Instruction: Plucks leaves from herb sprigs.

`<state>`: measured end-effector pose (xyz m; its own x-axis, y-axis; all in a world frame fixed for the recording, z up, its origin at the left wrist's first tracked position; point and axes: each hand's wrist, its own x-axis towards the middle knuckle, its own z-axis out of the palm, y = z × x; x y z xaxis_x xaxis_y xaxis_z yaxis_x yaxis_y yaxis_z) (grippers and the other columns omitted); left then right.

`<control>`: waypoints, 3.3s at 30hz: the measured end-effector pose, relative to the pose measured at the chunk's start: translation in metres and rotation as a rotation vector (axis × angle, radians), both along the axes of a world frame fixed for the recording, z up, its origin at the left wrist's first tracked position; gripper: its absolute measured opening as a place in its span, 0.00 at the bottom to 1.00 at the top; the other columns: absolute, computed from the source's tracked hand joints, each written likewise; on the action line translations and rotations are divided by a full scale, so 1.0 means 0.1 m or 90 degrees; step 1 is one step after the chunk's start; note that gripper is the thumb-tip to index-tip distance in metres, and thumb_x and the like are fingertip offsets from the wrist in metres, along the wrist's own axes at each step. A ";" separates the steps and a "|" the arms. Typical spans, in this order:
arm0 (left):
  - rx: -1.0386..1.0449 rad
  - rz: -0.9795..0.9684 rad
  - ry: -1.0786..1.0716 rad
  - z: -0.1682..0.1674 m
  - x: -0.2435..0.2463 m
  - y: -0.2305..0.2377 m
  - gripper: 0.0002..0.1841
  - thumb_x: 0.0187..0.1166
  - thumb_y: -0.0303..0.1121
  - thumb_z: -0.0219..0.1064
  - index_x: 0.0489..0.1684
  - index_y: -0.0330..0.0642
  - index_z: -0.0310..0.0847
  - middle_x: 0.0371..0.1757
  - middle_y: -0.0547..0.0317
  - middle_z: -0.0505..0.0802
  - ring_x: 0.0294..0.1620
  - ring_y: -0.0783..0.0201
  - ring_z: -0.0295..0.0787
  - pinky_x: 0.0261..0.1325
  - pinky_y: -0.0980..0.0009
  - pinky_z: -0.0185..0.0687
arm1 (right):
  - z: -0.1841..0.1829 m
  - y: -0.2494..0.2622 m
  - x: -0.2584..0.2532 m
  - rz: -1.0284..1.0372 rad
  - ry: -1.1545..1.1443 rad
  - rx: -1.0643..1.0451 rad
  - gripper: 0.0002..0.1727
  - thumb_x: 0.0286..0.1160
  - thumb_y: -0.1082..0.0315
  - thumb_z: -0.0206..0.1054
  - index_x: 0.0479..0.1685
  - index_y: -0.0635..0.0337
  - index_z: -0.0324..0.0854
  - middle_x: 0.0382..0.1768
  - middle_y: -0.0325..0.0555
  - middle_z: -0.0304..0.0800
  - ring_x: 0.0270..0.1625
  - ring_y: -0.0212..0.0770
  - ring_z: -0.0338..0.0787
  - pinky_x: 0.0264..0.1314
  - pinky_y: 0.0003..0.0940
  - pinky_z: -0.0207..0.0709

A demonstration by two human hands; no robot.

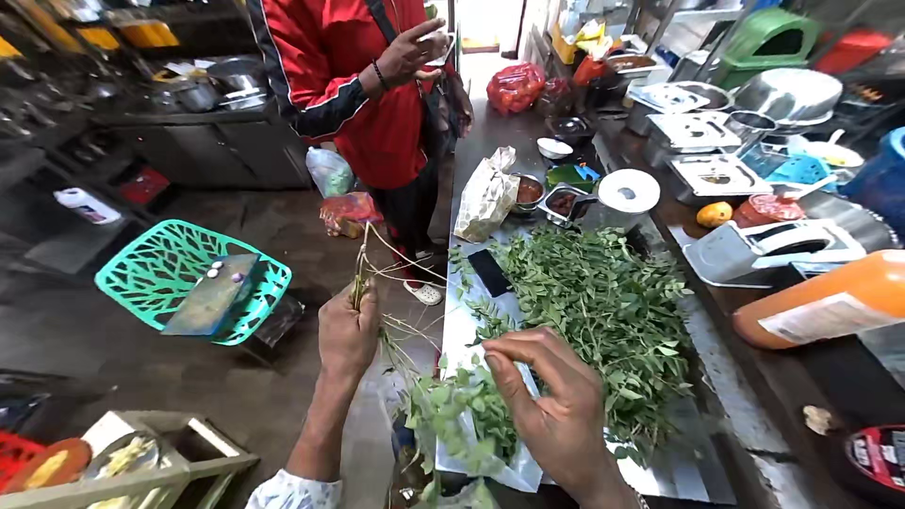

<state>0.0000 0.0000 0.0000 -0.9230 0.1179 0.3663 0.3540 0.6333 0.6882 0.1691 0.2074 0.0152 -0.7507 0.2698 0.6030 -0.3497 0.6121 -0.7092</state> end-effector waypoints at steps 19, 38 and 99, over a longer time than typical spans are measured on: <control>-0.043 -0.093 -0.123 -0.26 0.26 0.37 0.19 0.93 0.46 0.51 0.41 0.47 0.86 0.29 0.64 0.91 0.27 0.64 0.86 0.33 0.57 0.85 | -0.44 -0.49 -0.39 0.277 -0.566 0.405 0.23 0.93 0.54 0.50 0.54 0.66 0.83 0.52 0.61 0.90 0.60 0.62 0.89 0.61 0.59 0.81; 0.039 0.264 -0.082 -0.39 -0.43 -0.33 0.31 0.93 0.55 0.47 0.46 0.32 0.84 0.38 0.36 0.89 0.42 0.37 0.87 0.50 0.33 0.76 | -0.82 -0.21 0.45 0.265 -0.543 0.199 0.28 0.94 0.47 0.43 0.40 0.58 0.81 0.32 0.52 0.87 0.37 0.53 0.92 0.37 0.56 0.82; 0.488 0.058 -0.076 -0.04 -0.60 -0.60 0.18 0.95 0.49 0.45 0.35 0.55 0.74 0.20 0.78 0.79 0.15 0.80 0.72 0.20 0.80 0.75 | -1.62 0.28 0.19 -0.016 -0.613 0.198 0.26 0.91 0.46 0.48 0.68 0.46 0.87 0.69 0.45 0.88 0.74 0.53 0.83 0.74 0.55 0.78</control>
